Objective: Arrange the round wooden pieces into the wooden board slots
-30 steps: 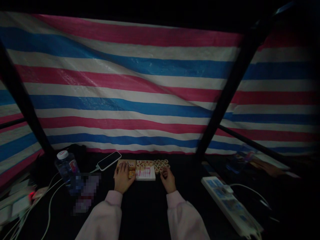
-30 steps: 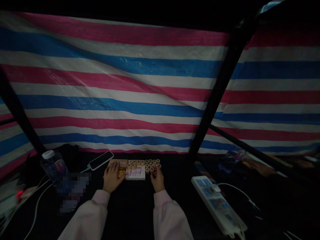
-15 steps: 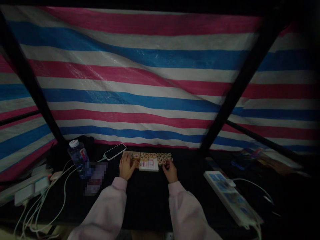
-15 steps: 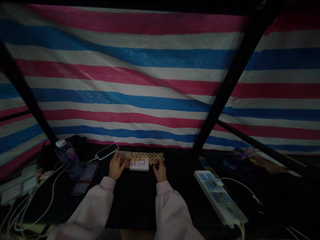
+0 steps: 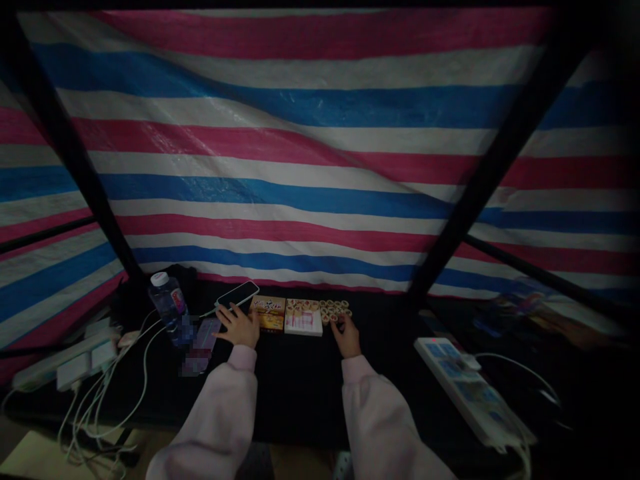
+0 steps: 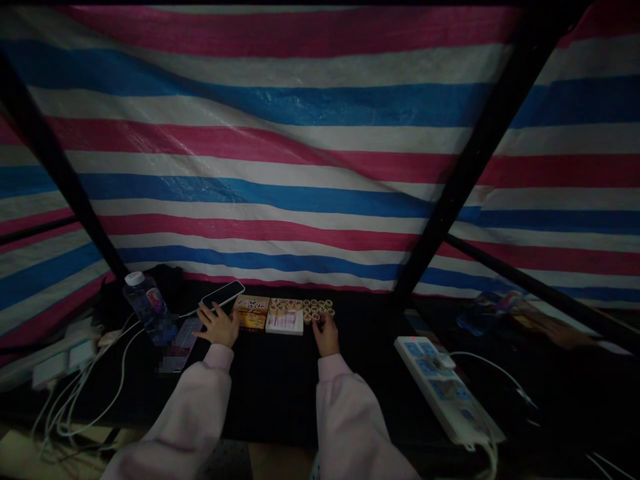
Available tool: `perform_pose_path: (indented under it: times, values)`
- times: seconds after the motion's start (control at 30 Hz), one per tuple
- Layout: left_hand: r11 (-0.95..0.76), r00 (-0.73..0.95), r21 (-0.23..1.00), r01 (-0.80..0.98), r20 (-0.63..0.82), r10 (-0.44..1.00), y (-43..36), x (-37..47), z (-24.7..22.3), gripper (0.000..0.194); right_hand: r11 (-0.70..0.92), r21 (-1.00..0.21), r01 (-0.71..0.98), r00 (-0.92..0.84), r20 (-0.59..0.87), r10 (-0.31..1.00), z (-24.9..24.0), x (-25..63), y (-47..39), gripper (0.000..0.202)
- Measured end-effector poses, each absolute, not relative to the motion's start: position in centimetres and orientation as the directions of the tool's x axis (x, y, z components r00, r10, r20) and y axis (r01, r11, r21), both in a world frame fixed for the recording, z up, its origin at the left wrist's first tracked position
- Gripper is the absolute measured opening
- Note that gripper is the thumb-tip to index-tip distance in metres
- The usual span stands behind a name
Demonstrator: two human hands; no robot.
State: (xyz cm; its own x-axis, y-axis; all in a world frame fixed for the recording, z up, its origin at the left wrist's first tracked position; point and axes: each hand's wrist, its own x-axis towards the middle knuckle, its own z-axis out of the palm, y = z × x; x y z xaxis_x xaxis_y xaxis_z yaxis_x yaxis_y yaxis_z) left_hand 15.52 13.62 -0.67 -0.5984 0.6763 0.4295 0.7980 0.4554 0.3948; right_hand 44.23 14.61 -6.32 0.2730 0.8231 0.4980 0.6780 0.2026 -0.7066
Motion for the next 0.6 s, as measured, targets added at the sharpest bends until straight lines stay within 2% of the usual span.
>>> perform_pose_path:
  times: [0.13, 0.23, 0.37, 0.47, 0.6]
  values:
    - [0.459, -0.627, 0.444, 0.769, 0.389, 0.675, 13.3, 15.4, -0.7, 0.066, 0.206, -0.697, 0.687, 0.274, 0.511, 0.815, -6.3, 44.2, 14.5, 0.043]
    - [0.422, -0.604, 0.451, 0.786, 0.418, 0.678, 13.3, 15.3, -0.8, 0.066, 0.207, -0.692, 0.692, 0.267, 0.511, 0.817, -6.3, 44.2, 14.5, 0.041]
    - [0.199, -0.405, 0.413, 0.889, 0.503, 0.764, 13.5, 15.5, -1.7, 0.065, 0.215, -0.678, 0.703, 0.246, 0.515, 0.821, -6.2, 44.2, 14.4, 0.039]
    - [0.014, -0.214, 0.379, 0.925, 0.491, 0.844, 13.8, 15.9, -2.8, 0.063, 0.240, -0.671, 0.702, 0.225, 0.529, 0.818, -6.3, 44.2, 14.4, 0.038]
    - [-0.044, -0.117, 0.347, 0.937, 0.428, 0.896, 14.0, 16.3, -4.0, 0.056, 0.274, -0.676, 0.684, 0.203, 0.537, 0.819, -6.2, 44.2, 14.3, 0.036]
